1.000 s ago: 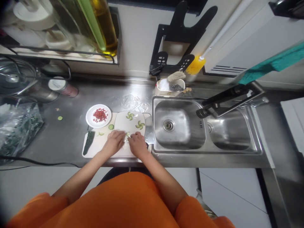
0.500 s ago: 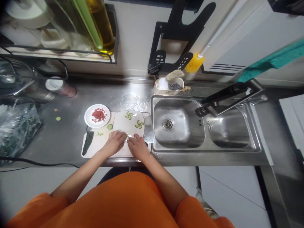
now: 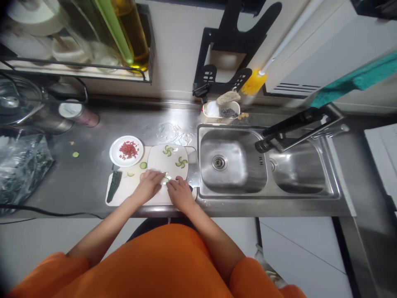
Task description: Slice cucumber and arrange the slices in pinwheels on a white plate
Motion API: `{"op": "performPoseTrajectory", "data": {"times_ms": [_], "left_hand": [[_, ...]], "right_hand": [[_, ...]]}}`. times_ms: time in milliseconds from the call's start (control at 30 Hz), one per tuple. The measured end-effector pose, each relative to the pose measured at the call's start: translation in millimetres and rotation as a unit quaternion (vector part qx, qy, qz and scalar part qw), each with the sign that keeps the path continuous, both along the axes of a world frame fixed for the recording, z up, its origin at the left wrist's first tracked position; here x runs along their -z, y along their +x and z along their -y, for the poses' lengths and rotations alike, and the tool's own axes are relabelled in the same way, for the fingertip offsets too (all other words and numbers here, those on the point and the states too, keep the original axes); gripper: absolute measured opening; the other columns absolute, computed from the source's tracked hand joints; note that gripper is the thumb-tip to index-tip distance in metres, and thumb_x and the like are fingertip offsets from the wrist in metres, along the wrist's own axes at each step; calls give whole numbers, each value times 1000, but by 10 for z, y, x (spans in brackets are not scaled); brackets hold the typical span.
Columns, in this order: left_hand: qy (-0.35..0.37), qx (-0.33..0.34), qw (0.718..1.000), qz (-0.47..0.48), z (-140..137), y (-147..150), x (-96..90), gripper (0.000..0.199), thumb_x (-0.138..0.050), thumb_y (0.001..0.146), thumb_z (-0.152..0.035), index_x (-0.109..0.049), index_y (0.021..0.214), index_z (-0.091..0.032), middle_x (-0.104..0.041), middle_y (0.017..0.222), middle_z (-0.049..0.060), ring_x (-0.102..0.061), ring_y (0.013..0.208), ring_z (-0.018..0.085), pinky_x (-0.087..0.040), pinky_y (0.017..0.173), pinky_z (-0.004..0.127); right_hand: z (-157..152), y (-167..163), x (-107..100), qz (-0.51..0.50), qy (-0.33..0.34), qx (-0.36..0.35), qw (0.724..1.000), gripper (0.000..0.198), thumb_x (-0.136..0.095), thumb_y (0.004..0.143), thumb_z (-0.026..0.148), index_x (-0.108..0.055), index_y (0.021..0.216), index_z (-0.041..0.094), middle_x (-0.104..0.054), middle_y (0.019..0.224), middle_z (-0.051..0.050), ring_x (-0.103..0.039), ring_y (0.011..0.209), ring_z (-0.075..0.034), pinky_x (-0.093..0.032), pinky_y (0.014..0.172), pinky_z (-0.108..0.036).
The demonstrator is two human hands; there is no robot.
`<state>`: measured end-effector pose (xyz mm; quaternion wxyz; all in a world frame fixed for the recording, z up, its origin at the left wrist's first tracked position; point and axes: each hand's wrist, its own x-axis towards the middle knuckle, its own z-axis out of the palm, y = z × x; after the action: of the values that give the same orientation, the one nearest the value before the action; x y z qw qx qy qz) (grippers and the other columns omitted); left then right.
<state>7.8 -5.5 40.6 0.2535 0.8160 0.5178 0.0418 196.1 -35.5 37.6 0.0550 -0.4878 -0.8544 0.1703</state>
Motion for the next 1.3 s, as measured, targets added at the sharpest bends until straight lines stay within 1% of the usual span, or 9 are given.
{"op": "performPoseTrajectory", "data": {"times_ms": [100,233,333,467,667,800,933,1300], "left_hand": [[14,40,999,24,-79,-97,27,50,-48,80,-8,-51,128,-21,-53,129,8,-37,114,27,-32,95,45],[19,110,993,28,-153,-160,74,51,-46,81,-7,-51,129,-23,-52,133,8,-36,117,26,-31,95,45],[21,128,992,13,-166,-167,103,52,-47,81,-7,-49,130,-22,-51,135,8,-36,117,27,-31,93,46],[28,131,991,-6,-139,-148,109,51,-45,83,-9,-49,131,-23,-49,135,9,-37,115,28,-32,92,46],[24,123,992,-27,-89,-85,81,56,-44,80,-7,-45,134,-24,-48,134,10,-35,118,28,-32,92,46],[19,115,993,-27,-81,-65,84,56,-44,81,-8,-45,134,-26,-48,134,10,-36,117,28,-32,91,46],[20,111,993,-23,-81,-71,91,57,-45,80,-8,-45,134,-27,-47,134,10,-36,116,28,-32,92,46],[24,111,993,-26,-100,-74,103,53,-44,82,-9,-47,132,-25,-48,133,10,-35,116,29,-31,91,45]], "right_hand": [[11,25,14,-3,8,5,1000,31,-44,90,19,-58,117,18,-57,123,-9,-38,116,-29,-36,89,-42],[21,34,30,10,7,-19,1000,34,-44,89,17,-57,121,20,-54,130,-8,-35,121,-30,-37,90,-44],[28,34,34,19,5,-28,999,36,-44,88,17,-56,122,20,-53,131,-9,-34,122,-30,-37,90,-44],[49,29,30,18,3,-27,999,36,-46,89,19,-55,123,20,-54,129,-10,-34,124,-30,-36,92,-44],[87,16,5,12,-2,-8,1000,36,-49,88,23,-55,124,20,-55,124,-12,-35,124,-29,-34,95,-45],[85,17,-10,10,-4,-12,1000,38,-49,88,23,-53,126,18,-53,128,-11,-34,125,-30,-33,97,-45],[74,11,-5,10,-8,-24,1000,39,-48,89,25,-52,127,20,-52,131,-11,-34,125,-29,-31,99,-46],[20,25,-16,13,-7,-26,1000,29,-47,90,23,-57,117,22,-56,126,-9,-33,127,-30,-28,99,-50]]}}
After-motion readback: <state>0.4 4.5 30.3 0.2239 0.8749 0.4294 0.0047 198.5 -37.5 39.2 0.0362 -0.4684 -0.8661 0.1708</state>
